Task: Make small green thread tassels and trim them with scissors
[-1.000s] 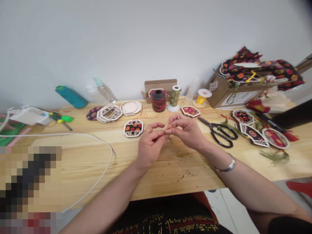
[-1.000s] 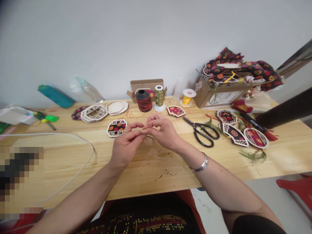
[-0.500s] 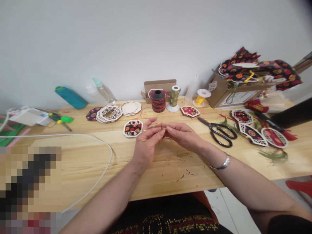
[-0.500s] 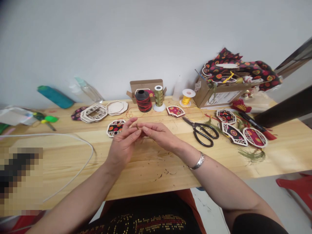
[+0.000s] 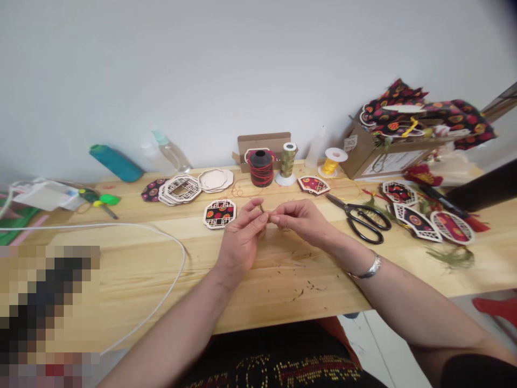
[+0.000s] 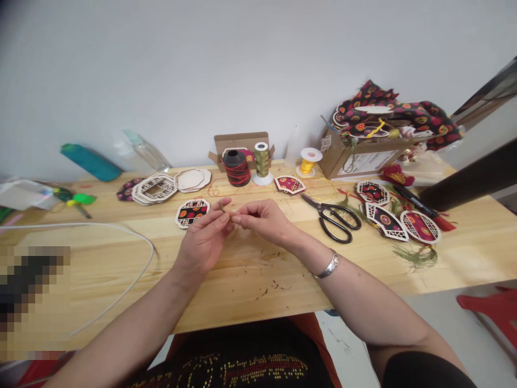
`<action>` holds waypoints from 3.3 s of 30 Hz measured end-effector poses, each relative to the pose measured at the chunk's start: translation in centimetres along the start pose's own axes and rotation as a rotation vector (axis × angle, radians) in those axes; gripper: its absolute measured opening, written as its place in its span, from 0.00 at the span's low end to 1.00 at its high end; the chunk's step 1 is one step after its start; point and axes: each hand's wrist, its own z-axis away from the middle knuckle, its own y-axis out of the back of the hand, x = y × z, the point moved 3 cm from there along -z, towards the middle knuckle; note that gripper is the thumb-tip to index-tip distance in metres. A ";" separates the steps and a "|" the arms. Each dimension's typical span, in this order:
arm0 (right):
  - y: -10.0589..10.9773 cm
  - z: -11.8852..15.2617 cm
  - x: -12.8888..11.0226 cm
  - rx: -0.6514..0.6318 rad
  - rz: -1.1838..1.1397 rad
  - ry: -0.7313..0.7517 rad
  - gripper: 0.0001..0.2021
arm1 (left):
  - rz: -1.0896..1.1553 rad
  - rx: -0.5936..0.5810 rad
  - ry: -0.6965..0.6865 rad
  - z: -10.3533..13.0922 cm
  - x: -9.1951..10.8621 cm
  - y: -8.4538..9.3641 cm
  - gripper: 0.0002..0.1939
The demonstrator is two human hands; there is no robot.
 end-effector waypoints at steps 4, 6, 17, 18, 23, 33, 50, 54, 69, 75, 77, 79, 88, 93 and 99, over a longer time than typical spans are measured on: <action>0.8 -0.3 -0.3 -0.040 0.054 -0.009 0.13 | 0.075 0.000 0.015 -0.2 0.0 -0.1 0.02; 1.5 -0.6 -0.2 -0.055 0.095 -0.014 0.12 | 0.136 0.007 0.017 -0.3 0.1 -0.1 0.03; 5.5 -2.3 1.4 0.052 0.135 -0.081 0.10 | 0.219 -0.016 0.003 -0.4 0.7 0.1 0.05; 5.7 -2.4 1.5 0.059 0.136 -0.086 0.10 | 0.225 -0.014 0.002 -0.4 0.7 0.1 0.05; 6.5 -2.4 1.6 0.063 0.163 -0.083 0.11 | 0.231 -0.021 -0.015 -0.4 0.8 0.1 0.05; 5.8 -1.9 0.5 -0.070 0.299 -0.048 0.09 | 0.242 -0.090 -0.051 0.1 1.6 0.1 0.16; 1.7 0.2 -1.9 -0.304 0.852 0.272 0.09 | -0.427 -0.132 0.043 0.8 0.0 -0.7 0.18; 1.8 0.2 -2.1 -0.263 0.839 0.310 0.08 | -0.420 -0.141 0.047 0.6 -0.5 -0.6 0.17; 1.7 0.1 -1.5 -0.240 0.891 0.400 0.09 | -0.329 -0.211 0.308 0.6 -1.9 -0.5 0.12; 1.8 0.2 -1.7 -0.222 0.908 0.379 0.08 | -0.355 -0.193 0.307 0.6 -1.9 -0.5 0.12; 1.9 0.1 -1.7 -0.213 0.909 0.375 0.08 | -0.352 -0.180 0.307 0.5 -1.8 -0.5 0.10; 2.0 0.1 -1.7 -0.204 0.901 0.375 0.08 | -0.349 -0.161 0.317 0.5 -1.8 -0.5 0.08; 2.4 -0.1 -1.9 -0.176 0.915 0.364 0.09 | -0.344 -0.106 0.339 0.6 -1.5 -0.6 0.08; 2.5 -0.2 -1.7 -0.165 0.907 0.367 0.09 | -0.337 -0.072 0.344 0.6 -1.3 -0.6 0.09; 2.7 -0.2 -1.9 -0.129 0.887 0.358 0.08 | -0.302 -0.054 0.358 0.7 -1.1 -0.7 0.09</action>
